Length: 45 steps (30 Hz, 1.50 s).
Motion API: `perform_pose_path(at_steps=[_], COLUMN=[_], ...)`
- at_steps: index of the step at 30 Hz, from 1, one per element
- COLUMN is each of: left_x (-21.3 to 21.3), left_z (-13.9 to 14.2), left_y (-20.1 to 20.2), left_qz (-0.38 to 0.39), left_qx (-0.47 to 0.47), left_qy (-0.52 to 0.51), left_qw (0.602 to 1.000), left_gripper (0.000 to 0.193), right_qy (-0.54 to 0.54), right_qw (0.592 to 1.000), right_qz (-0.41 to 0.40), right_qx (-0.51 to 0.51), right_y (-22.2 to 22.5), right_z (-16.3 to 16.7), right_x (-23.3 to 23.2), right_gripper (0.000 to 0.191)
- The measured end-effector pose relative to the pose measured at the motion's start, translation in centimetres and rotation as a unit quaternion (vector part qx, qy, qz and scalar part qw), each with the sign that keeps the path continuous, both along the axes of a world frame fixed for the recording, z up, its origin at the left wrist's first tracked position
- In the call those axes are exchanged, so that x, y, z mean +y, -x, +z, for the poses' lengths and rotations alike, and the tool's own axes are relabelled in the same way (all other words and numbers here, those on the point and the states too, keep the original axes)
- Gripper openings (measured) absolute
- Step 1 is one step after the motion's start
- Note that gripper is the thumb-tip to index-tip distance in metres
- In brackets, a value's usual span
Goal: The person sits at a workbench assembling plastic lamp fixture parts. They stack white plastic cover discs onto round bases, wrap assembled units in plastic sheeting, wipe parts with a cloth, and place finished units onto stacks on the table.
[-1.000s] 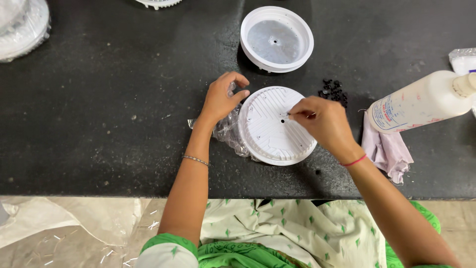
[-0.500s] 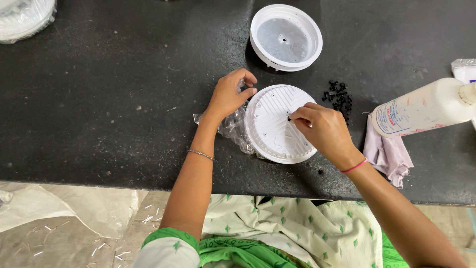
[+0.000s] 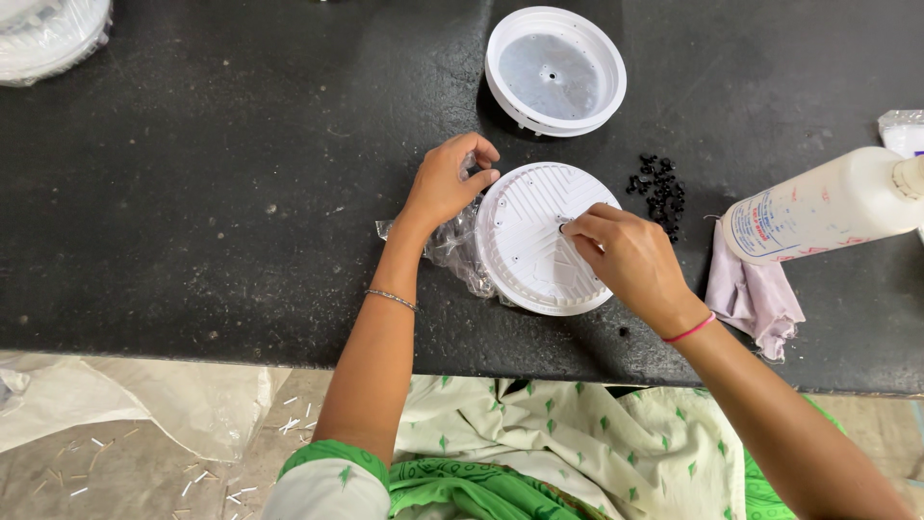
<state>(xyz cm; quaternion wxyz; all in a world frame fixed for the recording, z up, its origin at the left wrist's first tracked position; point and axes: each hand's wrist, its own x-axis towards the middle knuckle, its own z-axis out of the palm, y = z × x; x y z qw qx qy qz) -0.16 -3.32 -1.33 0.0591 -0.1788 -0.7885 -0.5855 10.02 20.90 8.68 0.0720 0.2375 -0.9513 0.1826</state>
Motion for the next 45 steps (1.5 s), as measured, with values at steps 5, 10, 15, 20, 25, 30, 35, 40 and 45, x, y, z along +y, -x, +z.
perform_pose_path(at_steps=[5, 10, 15, 20, 25, 30, 35, 40, 45], left_x=[-0.4, -0.5, -1.0, -1.4, -1.5, -1.4, -1.4, -1.0, -1.0], left_z=[0.1, 0.3, 0.8, 1.3, 1.9, 2.1, 2.0, 2.1, 1.8], left_y=[-0.3, -0.6, -0.7, -0.9, -0.8, -0.5, -0.6, -1.5, -2.4], left_qz=[-0.005, -0.016, -0.034, -0.049, -0.053, -0.062, -0.058, -0.042, -0.02], left_qx=[0.005, 0.006, 0.003, -0.014, -0.01, 0.004, 0.009, 0.01, -0.08], left_qy=[0.002, 0.014, 0.008, 0.01, 0.014, 0.015, 0.043, 0.09, 0.137], left_qw=[1.0, 1.0, 0.999, 0.999, 0.998, 0.998, 0.997, 0.995, 0.987], left_gripper=[0.023, 0.021, 0.023, 0.024, 0.025, 0.027, 0.022, 0.016, 0.037], right_qy=[0.05, 0.029, -0.057, -0.139, -0.224, -0.23, -0.234, -0.146, 0.109], right_qw=[0.997, 0.992, 0.977, 0.964, 0.944, 0.953, 0.951, 0.989, 0.987], right_qz=[-0.003, -0.062, -0.032, -0.034, -0.051, -0.023, -0.039, 0.014, -0.121], right_qx=[-0.064, -0.106, -0.204, -0.225, -0.238, -0.195, -0.198, -0.023, -0.007], right_y=[1.1, 3.9, 6.6, 8.0, 8.1, 6.9, 6.7, 4.5, -1.0], right_z=[1.0, 2.1, 2.4, 1.9, 1.7, 0.9, 0.7, 0.5, -2.4], right_x=[0.9, 1.5, 0.4, -0.6, -1.6, -2.0, -2.1, -0.7, 4.8], right_gripper=[0.016, 0.035, 0.093, 0.106, 0.103, 0.097, 0.1, 0.099, 0.066])
